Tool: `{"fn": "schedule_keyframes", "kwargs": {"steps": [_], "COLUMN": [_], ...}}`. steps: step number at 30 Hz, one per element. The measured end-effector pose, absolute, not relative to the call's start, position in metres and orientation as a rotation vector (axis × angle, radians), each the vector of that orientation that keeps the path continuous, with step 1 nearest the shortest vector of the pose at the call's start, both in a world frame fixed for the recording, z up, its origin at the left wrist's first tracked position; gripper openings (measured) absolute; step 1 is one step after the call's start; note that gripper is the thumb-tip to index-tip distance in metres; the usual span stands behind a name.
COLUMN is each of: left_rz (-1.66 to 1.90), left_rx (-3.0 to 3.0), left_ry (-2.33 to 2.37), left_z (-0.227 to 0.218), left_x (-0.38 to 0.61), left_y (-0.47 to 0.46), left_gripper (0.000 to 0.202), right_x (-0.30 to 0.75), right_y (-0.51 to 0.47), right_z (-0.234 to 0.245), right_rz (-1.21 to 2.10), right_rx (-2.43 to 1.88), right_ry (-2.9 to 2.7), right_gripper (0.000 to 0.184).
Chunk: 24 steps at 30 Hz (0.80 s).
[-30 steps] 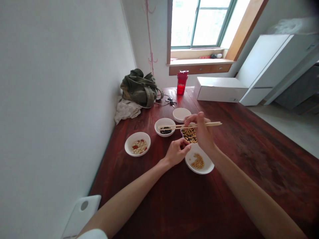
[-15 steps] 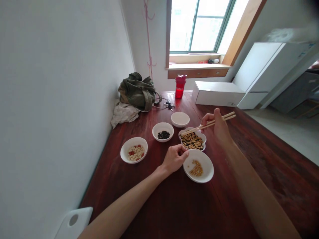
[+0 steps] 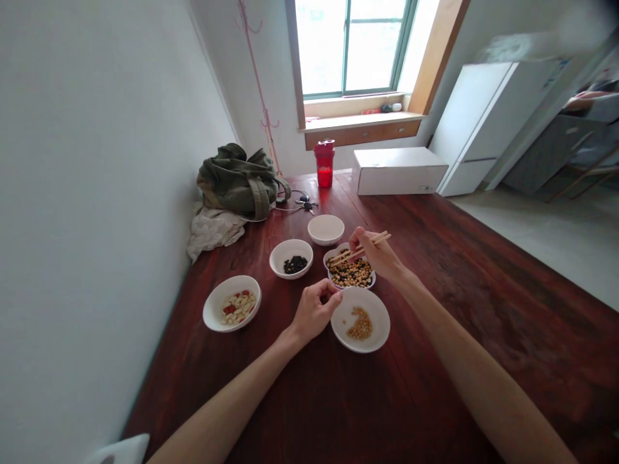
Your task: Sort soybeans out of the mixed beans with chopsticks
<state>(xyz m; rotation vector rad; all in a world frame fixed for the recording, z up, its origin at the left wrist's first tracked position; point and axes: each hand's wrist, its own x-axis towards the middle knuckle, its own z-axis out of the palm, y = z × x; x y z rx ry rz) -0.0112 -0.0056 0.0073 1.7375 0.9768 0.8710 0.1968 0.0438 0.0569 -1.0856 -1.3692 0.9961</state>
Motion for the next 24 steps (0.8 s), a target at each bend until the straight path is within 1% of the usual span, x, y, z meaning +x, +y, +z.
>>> {"fn": "schedule_keyframes", "kwargs": {"steps": [6, 17, 20, 24], "left_rz": [0.854, 0.867, 0.867, 0.869], "left_rx": [1.725, 1.740, 1.737, 1.731], "left_ry": [0.973, 0.977, 0.979, 0.979], "left_z": [0.006, 0.006, 0.006, 0.005], "left_x": [-0.011, -0.011, -0.011, -0.011], "left_y": [-0.005, -0.005, -0.005, -0.005], "left_gripper": [0.028, 0.027, 0.027, 0.027], "right_x": [0.197, 0.207, 0.209, 0.211], "right_y": [0.042, 0.046, 0.047, 0.049], "right_z": [0.052, 0.049, 0.050, 0.046], "right_rz": [0.930, 0.878, 0.862, 0.831], "right_rx": [-1.091, -1.106, -1.127, -1.142], "right_ry": [-1.541, -1.611, -1.628, -1.586], "right_gripper": [0.057, 0.049, 0.049, 0.054]}}
